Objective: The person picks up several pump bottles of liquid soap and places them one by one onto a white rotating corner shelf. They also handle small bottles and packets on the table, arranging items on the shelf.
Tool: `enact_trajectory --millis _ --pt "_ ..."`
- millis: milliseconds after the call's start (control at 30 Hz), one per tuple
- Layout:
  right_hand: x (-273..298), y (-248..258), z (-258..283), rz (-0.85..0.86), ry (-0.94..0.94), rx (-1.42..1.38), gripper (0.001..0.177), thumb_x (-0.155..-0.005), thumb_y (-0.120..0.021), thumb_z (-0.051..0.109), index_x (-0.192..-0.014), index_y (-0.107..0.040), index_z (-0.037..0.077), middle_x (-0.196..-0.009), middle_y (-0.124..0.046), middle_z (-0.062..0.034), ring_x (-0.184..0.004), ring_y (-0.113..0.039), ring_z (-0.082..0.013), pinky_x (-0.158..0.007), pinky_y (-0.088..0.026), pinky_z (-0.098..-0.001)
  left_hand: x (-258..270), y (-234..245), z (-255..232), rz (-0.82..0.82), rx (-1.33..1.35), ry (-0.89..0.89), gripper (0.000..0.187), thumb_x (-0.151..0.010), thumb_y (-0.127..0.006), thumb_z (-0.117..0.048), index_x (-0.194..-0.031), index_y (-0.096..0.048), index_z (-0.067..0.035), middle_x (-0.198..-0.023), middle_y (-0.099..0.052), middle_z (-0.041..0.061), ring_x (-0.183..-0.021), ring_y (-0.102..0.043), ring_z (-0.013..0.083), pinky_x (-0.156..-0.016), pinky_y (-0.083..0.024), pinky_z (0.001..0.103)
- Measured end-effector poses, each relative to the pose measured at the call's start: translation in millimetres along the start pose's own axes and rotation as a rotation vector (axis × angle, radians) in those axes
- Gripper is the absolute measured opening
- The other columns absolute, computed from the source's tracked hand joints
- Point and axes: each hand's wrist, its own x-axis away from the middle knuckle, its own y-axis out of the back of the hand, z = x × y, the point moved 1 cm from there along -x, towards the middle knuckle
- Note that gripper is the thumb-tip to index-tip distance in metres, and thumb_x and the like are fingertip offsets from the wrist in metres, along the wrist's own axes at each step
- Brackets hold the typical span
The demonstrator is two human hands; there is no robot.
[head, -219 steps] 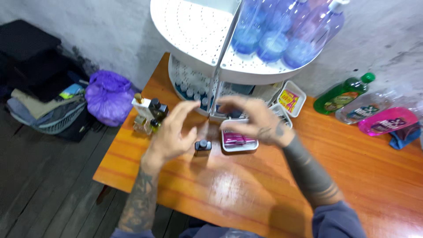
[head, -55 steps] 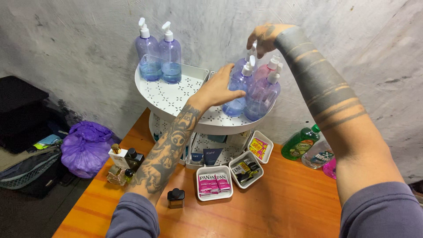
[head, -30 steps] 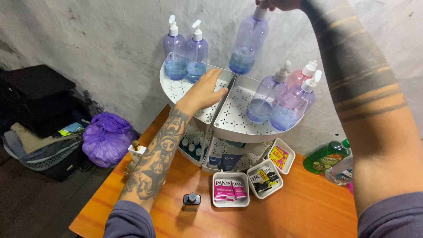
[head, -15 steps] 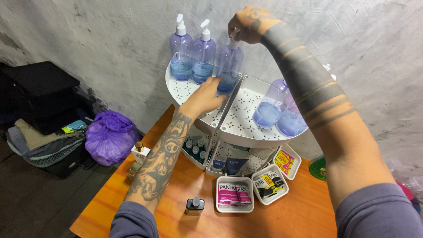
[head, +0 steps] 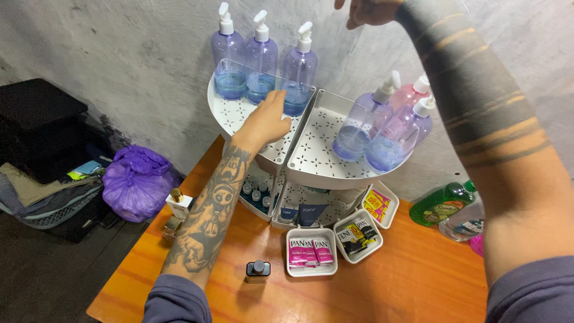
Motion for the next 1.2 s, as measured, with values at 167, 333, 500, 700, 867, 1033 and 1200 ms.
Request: enact_trajectory --millis 167,333,500,700,867,1033,1200 --pt "53.0 20.0 -20.5 0.308 -0.169 -0.237 0.044 -0.091 -0.068 0.005 -0.135 -0.065 0.009 -0.116 -0.074 -0.0163 -0.102 -0.074 -0.0289 -0.082 -0.061 -0.0447 1.9 17.9 -41.0 -0.301 0.043 -0.152 0.05 -0.082 -0.056 -0.006 -0.132 -0.054 0.0 -0.136 -0.056 0.018 -0.125 -0.055 0.0392 -0.107 -0.042 0.047" --pt "105.0 45.4 30.1 0.455 -0.248 0.034 0.067 -0.077 -0.068 -0.004 -0.14 -0.063 0.02 -0.126 -0.069 -0.0125 -0.112 -0.069 -0.0293 -0.092 -0.057 -0.0432 7.6 15.8 -84.9 -0.18 0.233 -0.235 0.026 -0.083 -0.055 -0.008 -0.108 -0.06 -0.003 -0.117 -0.06 0.016 -0.111 -0.061 0.035 -0.096 -0.05 0.043" --pt "121.9 47.9 88.7 0.58 -0.352 0.092 0.059 -0.083 -0.076 0.015 -0.14 -0.066 0.029 -0.126 -0.077 -0.0089 -0.115 -0.072 -0.0281 -0.098 -0.057 -0.0414 18.5 -3.4 -105.5 -0.074 0.173 -0.402 0.028 -0.082 -0.058 -0.013 -0.108 -0.063 -0.006 -0.116 -0.062 0.015 -0.113 -0.06 0.0349 -0.099 -0.046 0.045" --pt "115.1 46.5 110.1 0.541 -0.265 -0.036 0.061 -0.076 -0.082 0.023 -0.135 -0.067 0.029 -0.125 -0.071 -0.0074 -0.113 -0.068 -0.0272 -0.096 -0.054 -0.0406 23.9 -19.6 -100.4 -0.047 0.14 -0.425 0.031 -0.083 -0.059 -0.015 -0.113 -0.064 -0.009 -0.121 -0.061 0.014 -0.114 -0.06 0.0351 -0.1 -0.046 0.047" --pt "108.8 56.1 116.8 0.48 -0.271 -0.026 0.039 -0.084 -0.076 0.025 -0.123 -0.075 0.021 -0.114 -0.08 -0.0053 -0.106 -0.076 -0.0241 -0.092 -0.058 -0.04 23.0 -20.1 -94.9 -0.043 0.138 -0.413 0.032 -0.084 -0.058 -0.016 -0.115 -0.063 -0.01 -0.122 -0.061 0.013 -0.111 -0.062 0.0347 -0.099 -0.048 0.046" --pt "96.1 72.1 127.1 0.412 -0.284 0.031 0.037 -0.085 -0.076 0.024 -0.122 -0.076 0.02 -0.112 -0.08 -0.0074 -0.106 -0.075 -0.027 -0.093 -0.057 -0.0418 31.7 -8.0 -92.3 -0.011 0.214 -0.364 0.038 -0.084 -0.056 -0.013 -0.122 -0.059 -0.007 -0.129 -0.057 0.014 -0.11 -0.064 0.0335 -0.096 -0.05 0.044" --pt "77.9 96.4 131.8 0.229 -0.147 -0.001 0.035 -0.085 -0.076 0.025 -0.12 -0.077 0.019 -0.11 -0.079 -0.0108 -0.105 -0.074 -0.0286 -0.092 -0.056 -0.0426 40.5 20.7 -92.8 -0.201 0.231 -0.45 0.047 -0.085 -0.058 -0.007 -0.132 -0.054 -0.002 -0.135 -0.055 0.018 -0.123 -0.06 0.037 -0.103 -0.05 0.044"
